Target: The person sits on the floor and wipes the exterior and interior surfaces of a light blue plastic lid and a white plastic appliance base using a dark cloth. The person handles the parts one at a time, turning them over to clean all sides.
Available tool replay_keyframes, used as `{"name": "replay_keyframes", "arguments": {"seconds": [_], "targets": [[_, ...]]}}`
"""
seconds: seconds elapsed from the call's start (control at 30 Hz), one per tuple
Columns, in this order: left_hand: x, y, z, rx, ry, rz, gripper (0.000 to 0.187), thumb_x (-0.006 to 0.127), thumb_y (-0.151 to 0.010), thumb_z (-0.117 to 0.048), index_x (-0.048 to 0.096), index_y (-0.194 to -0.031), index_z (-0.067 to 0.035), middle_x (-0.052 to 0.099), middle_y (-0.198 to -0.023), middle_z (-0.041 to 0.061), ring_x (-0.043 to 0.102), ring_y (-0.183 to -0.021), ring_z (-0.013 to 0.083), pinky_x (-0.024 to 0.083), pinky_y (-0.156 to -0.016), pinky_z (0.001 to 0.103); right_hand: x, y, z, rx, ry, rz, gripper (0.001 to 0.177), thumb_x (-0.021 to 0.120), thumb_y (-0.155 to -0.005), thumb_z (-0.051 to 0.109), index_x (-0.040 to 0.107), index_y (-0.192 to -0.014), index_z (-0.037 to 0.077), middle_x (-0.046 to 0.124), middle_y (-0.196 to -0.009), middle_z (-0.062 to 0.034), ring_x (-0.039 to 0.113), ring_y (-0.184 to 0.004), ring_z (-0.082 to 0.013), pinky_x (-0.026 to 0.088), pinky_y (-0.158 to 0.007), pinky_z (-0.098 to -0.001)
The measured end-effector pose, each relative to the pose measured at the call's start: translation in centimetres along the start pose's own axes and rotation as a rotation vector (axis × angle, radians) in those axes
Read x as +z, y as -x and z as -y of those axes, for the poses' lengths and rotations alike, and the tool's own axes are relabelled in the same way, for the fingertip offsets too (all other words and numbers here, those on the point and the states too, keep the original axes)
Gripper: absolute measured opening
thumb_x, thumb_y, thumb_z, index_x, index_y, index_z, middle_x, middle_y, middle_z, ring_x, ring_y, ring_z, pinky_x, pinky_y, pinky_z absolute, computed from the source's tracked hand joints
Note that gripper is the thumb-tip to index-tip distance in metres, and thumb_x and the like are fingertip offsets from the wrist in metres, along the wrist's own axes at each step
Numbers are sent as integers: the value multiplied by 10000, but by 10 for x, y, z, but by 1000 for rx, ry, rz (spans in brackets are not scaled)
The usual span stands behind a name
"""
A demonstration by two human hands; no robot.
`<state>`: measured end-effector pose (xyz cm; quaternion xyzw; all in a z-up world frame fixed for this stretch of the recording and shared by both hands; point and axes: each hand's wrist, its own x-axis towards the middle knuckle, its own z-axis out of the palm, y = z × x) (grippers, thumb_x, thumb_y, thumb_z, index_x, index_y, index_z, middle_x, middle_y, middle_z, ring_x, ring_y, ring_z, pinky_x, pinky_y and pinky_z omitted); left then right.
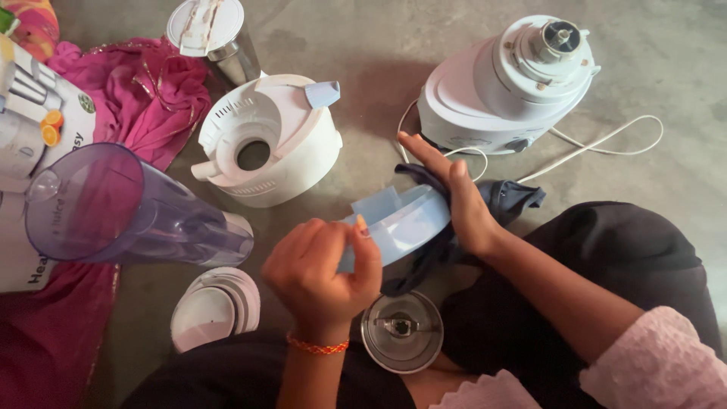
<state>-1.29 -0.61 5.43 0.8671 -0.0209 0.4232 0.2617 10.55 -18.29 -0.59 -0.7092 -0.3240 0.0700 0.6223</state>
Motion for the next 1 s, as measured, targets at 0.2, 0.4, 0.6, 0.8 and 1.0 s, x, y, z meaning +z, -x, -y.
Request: {"name": "replay_keyframes", "arguments": {"seconds": [0.2, 0.4, 0.6, 0.8, 1.0], "targets": [[-7, 0, 4, 9, 0, -49, 225, 658, -862, -120, 573, -662, -62, 497, -599, 67, 493, -522, 263, 339, -496, 386, 3, -7, -46, 547, -616, -225, 867, 106, -1032, 635, 539, -1508, 54, 592, -1449, -144, 541, -1119, -307, 447, -1078, -475], [-15, 0, 5, -127, 138, -149, 265, 623, -943, -136, 580, -696, -49, 494, -604, 74, 486, -520, 261, 326, -515, 384, 9, -5, -42, 642, -1005, -235, 889, 99, -957, 708, 485, -1481, 102, 587, -1425, -198, 568, -1302, -402, 434, -1117, -517], [-20, -2, 12, -58, 165, -136, 265, 600, -962, -145, 557, -718, -51, 474, -637, 88, 499, -567, 288, 334, -551, 404, 4, -2, -22, 573, -938, -198, 859, 96, -992, 667, 468, -1503, 85, 543, -1499, -186, 545, -1345, -380, 408, -1152, -505], [-26, -2, 20, 23, 108, -125, 225, 609, -933, -160, 542, -736, -74, 482, -668, 79, 512, -596, 293, 368, -562, 413, 0, 0, -16, 396, -595, -162, 875, 71, -1020, 634, 544, -1403, 6, 598, -1405, -188, 582, -1302, -295, 440, -1150, -446], [-8, -1, 1, 181, -4, -3, 340, 698, -907, -230, 506, -655, -108, 510, -643, 59, 538, -575, 287, 396, -540, 417, 33, 26, -11, 177, -135, -121, 825, 134, -1089, 565, 701, -1052, -33, 700, -982, -149, 646, -929, -232, 510, -894, -349]]}}
